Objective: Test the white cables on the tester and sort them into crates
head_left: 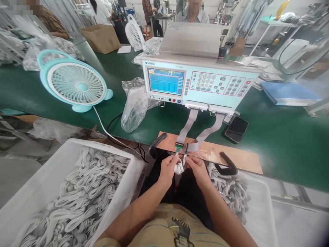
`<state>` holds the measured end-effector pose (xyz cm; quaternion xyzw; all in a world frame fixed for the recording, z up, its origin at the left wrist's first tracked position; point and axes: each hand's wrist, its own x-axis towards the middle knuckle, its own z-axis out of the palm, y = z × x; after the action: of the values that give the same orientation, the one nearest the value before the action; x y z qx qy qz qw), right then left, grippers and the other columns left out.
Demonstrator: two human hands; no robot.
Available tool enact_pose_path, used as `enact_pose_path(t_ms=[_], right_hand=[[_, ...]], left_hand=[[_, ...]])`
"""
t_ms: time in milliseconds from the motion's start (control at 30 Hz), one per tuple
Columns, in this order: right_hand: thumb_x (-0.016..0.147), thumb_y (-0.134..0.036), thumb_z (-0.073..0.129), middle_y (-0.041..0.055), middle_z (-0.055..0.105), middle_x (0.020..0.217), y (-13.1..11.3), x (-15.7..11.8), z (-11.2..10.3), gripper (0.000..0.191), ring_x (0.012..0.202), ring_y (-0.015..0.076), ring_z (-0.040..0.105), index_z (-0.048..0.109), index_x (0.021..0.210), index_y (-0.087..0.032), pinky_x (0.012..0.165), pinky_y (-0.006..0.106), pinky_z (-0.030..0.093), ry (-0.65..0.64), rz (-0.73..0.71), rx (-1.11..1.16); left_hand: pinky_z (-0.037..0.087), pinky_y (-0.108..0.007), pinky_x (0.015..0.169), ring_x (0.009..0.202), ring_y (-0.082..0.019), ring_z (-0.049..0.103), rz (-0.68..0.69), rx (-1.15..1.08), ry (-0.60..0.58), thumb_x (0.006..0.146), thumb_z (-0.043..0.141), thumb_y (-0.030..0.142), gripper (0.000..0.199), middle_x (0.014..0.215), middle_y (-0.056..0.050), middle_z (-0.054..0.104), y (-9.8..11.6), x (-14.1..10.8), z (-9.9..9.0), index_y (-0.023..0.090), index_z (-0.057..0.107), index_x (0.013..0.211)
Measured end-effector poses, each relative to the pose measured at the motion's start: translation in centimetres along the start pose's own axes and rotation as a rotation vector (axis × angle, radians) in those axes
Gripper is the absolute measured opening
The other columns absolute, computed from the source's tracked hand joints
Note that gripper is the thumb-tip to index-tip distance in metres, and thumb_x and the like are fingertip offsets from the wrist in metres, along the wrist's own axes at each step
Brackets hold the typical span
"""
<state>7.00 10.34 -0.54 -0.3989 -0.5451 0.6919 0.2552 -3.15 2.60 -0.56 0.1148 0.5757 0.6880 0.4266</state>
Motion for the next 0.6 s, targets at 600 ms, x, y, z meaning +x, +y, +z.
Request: enact_pose_path(t_ms=[600], right_hand=[[0.062,-0.038,0.074,0.0054,0.061,0.075,1.0,-0.3,1.5,0.026,0.055,0.0138,0.047,0.069,0.08,-0.019,0.048,0.028,0.044,0.187,0.077,0.011]], left_hand=[[0.038,-0.027,0.082,0.092,-0.018,0.056,-0.018,1.166,0.607,0.085,0.043,0.03,0.026,0.098,-0.008,0.064,8.3,-2.1,-25.8,0.017,0.06,0.099]])
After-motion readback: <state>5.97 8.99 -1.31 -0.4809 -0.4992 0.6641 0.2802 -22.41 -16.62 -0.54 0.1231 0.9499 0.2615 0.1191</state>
